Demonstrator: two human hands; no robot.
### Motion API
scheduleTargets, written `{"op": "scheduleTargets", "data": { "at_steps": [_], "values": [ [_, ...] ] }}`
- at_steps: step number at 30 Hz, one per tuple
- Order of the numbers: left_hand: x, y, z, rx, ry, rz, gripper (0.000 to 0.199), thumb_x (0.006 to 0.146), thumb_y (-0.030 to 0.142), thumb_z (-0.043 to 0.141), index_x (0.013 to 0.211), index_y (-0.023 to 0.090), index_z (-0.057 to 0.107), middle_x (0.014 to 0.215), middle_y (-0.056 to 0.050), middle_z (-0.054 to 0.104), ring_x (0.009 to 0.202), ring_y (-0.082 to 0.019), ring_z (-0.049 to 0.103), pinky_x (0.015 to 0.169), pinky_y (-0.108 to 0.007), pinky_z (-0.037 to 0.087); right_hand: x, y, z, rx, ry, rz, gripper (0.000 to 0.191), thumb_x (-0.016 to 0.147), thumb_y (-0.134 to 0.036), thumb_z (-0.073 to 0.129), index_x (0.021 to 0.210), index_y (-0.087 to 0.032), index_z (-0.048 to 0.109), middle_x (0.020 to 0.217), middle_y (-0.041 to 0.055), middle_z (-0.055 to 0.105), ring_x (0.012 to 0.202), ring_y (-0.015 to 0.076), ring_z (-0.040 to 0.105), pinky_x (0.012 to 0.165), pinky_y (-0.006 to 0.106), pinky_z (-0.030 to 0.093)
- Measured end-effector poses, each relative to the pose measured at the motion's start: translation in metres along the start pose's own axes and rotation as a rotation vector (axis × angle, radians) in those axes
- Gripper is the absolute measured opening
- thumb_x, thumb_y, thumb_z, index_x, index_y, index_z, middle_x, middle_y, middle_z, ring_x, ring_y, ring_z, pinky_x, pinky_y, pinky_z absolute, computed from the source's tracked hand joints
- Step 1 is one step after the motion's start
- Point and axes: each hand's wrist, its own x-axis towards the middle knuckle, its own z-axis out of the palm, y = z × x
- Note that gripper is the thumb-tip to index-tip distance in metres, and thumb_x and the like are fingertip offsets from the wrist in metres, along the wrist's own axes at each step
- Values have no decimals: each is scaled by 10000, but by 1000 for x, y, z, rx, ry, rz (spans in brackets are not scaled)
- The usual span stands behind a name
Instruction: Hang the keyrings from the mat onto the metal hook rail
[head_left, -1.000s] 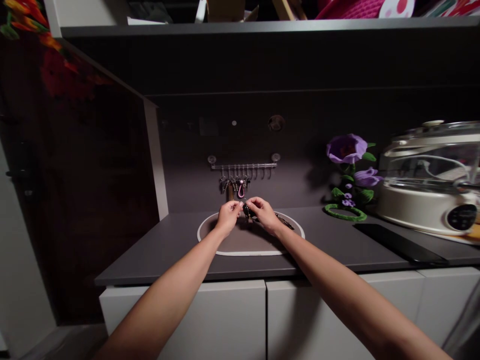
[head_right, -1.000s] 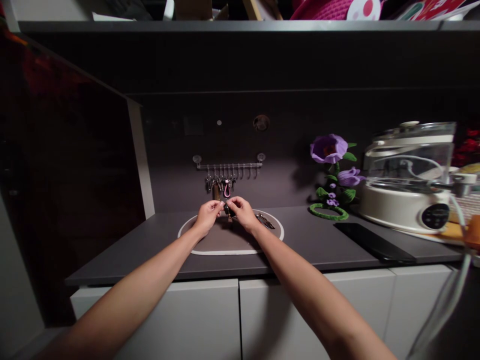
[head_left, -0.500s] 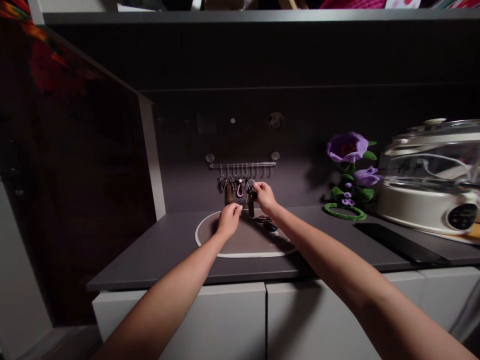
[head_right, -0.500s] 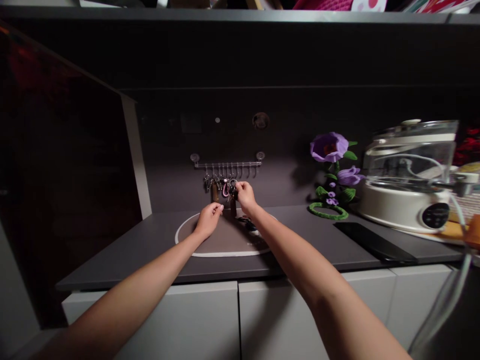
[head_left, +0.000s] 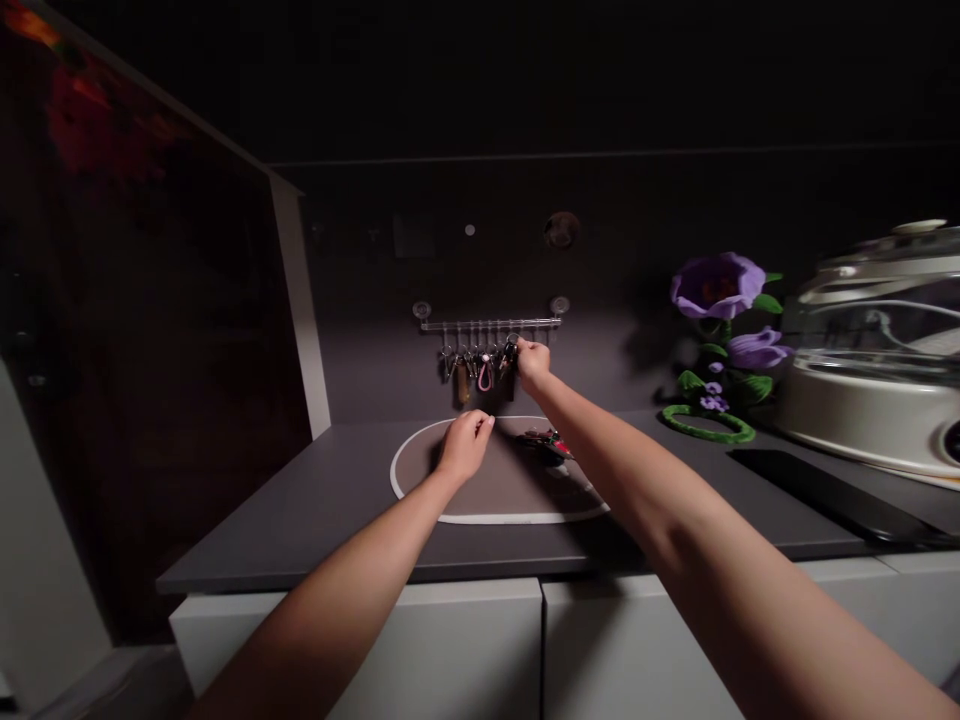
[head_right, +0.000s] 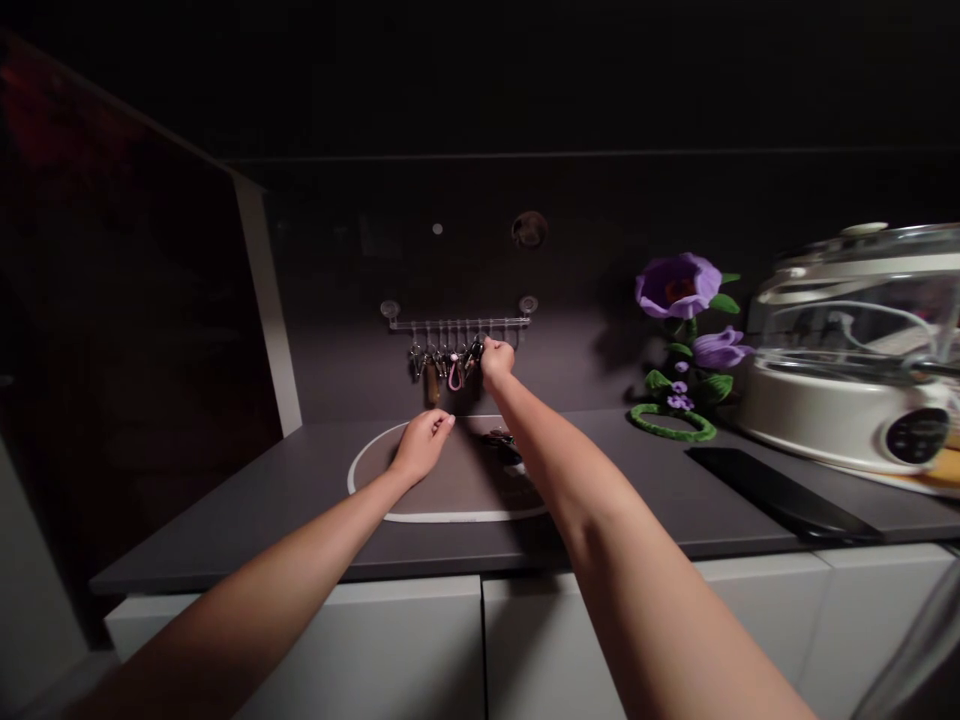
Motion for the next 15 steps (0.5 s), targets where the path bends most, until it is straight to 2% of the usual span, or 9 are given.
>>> {"op": "scheduleTargets", "data": {
  "at_steps": [2, 6, 11, 15],
  "values": [
    [0, 0, 0, 12, -3, -5, 259, 835, 296, 391, 695, 158, 559, 685, -31, 573, 652, -130, 485, 622, -245, 343, -1, -1, 3, 15, 90, 78, 325, 694, -467, 470, 610, -155, 503, 511, -25, 472, 503, 96, 429, 525, 218, 375],
    [0, 0, 1, 35, -3, -9, 253, 836, 285, 394, 705, 154, 566, 690, -27, 579, 654, -122, 488, 626, -238, 346, -1, 0, 5, 9, 162, 126, 272, 684, -397, 498, 590, -143, 523, 527, -19, 494, 524, 96, 446, 553, 213, 379],
    [1, -2, 1, 46, -1, -9, 259, 837, 286, 393, 692, 153, 562, 681, -27, 576, 647, -120, 485, 623, -239, 348, -2, 5, 2, -18, 145, 114, 297, 681, -421, 500, 577, -144, 523, 519, -19, 496, 543, 103, 461, 564, 211, 383],
    [1, -3, 0, 52, 3, -8, 259, 839, 284, 391, 695, 153, 562, 685, -26, 579, 646, -119, 485, 623, -238, 352, -7, 7, -2, -7, 115, 114, 247, 684, -377, 496, 594, -147, 512, 564, -22, 505, 537, 90, 436, 555, 203, 363]
  ]
}}
